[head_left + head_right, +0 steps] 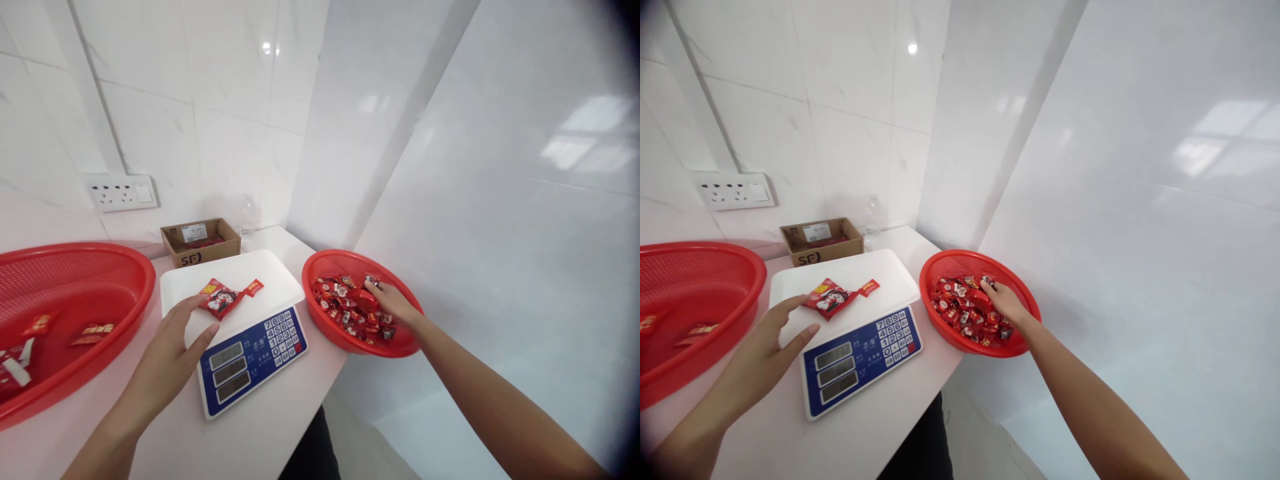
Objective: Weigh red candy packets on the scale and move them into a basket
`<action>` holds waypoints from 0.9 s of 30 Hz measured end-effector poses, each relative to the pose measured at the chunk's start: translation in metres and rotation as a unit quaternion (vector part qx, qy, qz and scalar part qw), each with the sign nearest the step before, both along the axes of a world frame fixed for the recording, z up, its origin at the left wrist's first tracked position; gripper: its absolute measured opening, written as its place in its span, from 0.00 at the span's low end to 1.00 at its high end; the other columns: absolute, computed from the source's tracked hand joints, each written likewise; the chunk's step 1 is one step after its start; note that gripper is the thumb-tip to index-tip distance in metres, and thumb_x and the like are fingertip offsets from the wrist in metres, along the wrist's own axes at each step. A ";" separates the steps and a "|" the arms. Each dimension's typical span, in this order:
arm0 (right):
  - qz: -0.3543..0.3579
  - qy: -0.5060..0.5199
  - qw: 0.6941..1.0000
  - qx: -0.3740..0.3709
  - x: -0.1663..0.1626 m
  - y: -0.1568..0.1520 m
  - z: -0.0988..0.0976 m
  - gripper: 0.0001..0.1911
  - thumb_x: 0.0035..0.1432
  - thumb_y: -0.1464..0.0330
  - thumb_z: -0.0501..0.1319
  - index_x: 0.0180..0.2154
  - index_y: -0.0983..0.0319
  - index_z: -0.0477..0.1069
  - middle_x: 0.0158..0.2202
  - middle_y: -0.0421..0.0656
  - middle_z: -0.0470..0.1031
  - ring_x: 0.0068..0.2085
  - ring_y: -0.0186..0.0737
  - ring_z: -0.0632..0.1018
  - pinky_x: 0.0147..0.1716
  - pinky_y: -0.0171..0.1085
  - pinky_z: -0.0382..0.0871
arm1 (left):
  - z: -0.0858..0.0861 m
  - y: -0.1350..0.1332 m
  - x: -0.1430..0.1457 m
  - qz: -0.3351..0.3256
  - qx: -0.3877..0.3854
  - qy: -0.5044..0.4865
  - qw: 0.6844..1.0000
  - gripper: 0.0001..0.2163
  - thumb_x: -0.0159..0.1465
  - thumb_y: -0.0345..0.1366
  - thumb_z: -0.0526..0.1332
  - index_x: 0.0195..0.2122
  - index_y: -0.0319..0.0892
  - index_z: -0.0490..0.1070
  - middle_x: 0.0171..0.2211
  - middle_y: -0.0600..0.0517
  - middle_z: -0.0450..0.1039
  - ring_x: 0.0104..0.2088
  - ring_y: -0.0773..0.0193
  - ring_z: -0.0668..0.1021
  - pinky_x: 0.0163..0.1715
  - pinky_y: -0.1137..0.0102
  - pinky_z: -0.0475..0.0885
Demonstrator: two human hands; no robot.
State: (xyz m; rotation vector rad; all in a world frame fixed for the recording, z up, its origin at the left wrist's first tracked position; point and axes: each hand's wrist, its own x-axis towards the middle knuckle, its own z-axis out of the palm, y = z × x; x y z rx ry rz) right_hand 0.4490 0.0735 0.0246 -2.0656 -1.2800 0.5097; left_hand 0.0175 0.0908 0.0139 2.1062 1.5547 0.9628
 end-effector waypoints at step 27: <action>0.268 -0.172 0.916 -0.243 -0.052 0.024 -0.003 0.32 0.51 0.62 0.59 0.59 0.56 0.60 0.54 0.49 0.69 0.52 0.53 0.71 0.47 0.45 0.63 | 0.004 -0.003 0.002 -0.023 -0.001 0.003 1.000 0.26 0.61 0.52 0.50 0.57 0.44 0.57 0.59 0.44 0.60 0.57 0.49 0.65 0.43 0.59 0.70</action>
